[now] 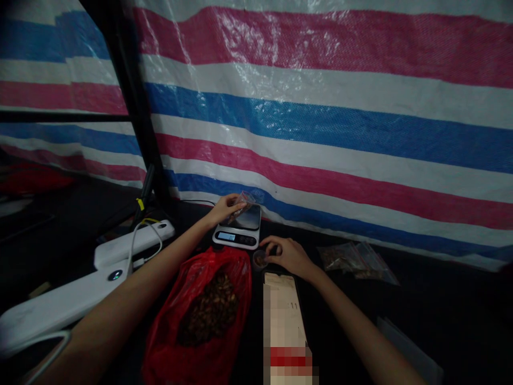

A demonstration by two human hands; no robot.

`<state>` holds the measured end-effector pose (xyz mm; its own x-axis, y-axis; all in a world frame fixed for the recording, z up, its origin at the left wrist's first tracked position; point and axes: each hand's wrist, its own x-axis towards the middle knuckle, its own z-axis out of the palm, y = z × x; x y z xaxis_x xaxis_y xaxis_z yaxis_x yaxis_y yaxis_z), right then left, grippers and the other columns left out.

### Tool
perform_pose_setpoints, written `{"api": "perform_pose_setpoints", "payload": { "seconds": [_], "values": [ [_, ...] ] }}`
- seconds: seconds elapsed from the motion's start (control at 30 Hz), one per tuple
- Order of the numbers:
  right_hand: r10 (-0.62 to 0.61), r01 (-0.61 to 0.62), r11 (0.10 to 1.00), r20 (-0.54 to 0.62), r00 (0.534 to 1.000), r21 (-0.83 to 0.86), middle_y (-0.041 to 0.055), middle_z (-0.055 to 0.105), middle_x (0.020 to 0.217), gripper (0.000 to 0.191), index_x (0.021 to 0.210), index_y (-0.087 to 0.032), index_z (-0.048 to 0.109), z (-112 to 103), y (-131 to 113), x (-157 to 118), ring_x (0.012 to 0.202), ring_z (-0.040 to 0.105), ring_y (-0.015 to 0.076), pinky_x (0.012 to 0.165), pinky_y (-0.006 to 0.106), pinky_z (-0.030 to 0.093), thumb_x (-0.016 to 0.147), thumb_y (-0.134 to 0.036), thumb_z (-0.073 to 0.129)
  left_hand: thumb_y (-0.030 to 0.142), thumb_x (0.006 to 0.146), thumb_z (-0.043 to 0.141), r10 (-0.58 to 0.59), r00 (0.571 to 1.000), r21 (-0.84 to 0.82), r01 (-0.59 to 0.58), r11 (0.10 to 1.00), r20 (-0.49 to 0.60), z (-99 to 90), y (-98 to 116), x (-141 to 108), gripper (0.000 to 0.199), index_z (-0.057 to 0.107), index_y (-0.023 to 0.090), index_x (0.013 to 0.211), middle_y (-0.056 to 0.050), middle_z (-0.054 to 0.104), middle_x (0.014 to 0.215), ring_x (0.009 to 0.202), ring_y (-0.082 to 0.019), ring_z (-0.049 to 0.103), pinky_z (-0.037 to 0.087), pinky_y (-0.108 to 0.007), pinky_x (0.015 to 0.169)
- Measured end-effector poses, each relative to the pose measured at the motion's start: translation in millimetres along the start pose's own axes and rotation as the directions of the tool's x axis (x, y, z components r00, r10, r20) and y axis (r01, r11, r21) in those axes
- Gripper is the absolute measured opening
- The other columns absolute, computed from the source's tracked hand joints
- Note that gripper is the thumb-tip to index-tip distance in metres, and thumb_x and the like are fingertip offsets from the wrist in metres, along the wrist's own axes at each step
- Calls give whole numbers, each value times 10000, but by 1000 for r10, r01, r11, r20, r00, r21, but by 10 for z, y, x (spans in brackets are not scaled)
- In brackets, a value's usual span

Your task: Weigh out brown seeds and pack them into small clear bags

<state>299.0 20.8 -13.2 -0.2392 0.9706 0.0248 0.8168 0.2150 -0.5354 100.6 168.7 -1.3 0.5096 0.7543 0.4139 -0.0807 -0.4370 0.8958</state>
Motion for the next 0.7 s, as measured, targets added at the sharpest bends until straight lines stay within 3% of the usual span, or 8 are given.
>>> {"api": "perform_pose_setpoints", "payload": {
  "seconds": [0.17,0.4,0.5,0.6,0.7],
  "values": [
    [-8,9,999,16,1000,-33,-31,661,804,285,948,-277,646,21,-15,-20,603,510,106,573,229,354,673,-348,627,417,677,632,1,1000,-21,-1,1000,5,-34,-47,4,389,601,109,914,-74,650,886,804,-174,594,427,-271,730],
    [-40,38,998,46,998,51,-13,653,814,354,1022,-263,631,-62,41,-29,593,504,100,565,229,365,670,-297,636,416,671,638,-4,1000,-17,4,1000,-1,-53,-28,1,402,601,110,929,-73,648,899,807,-170,591,423,-263,733],
    [-30,2,978,135,990,207,-7,641,759,534,1164,-234,534,-130,41,-55,537,499,90,514,216,370,645,-277,650,423,665,640,-6,1000,-3,6,1000,10,-56,-38,3,403,606,110,917,-67,647,882,788,-167,588,422,-259,720],
    [-4,-101,927,278,961,360,-35,607,656,789,1328,-219,308,-261,-49,-109,508,529,106,470,209,392,623,-260,661,432,672,629,0,1000,3,0,1000,11,-70,-52,2,396,609,112,904,-63,645,882,797,-167,585,418,-257,725],
    [-36,-59,957,315,948,286,-55,600,636,741,1312,-274,307,-396,-269,-181,517,557,113,463,200,388,650,-227,636,442,688,612,-6,1000,6,6,1000,8,-89,-54,-3,392,604,119,910,-57,646,884,801,-164,583,415,-248,716]
  ]
}}
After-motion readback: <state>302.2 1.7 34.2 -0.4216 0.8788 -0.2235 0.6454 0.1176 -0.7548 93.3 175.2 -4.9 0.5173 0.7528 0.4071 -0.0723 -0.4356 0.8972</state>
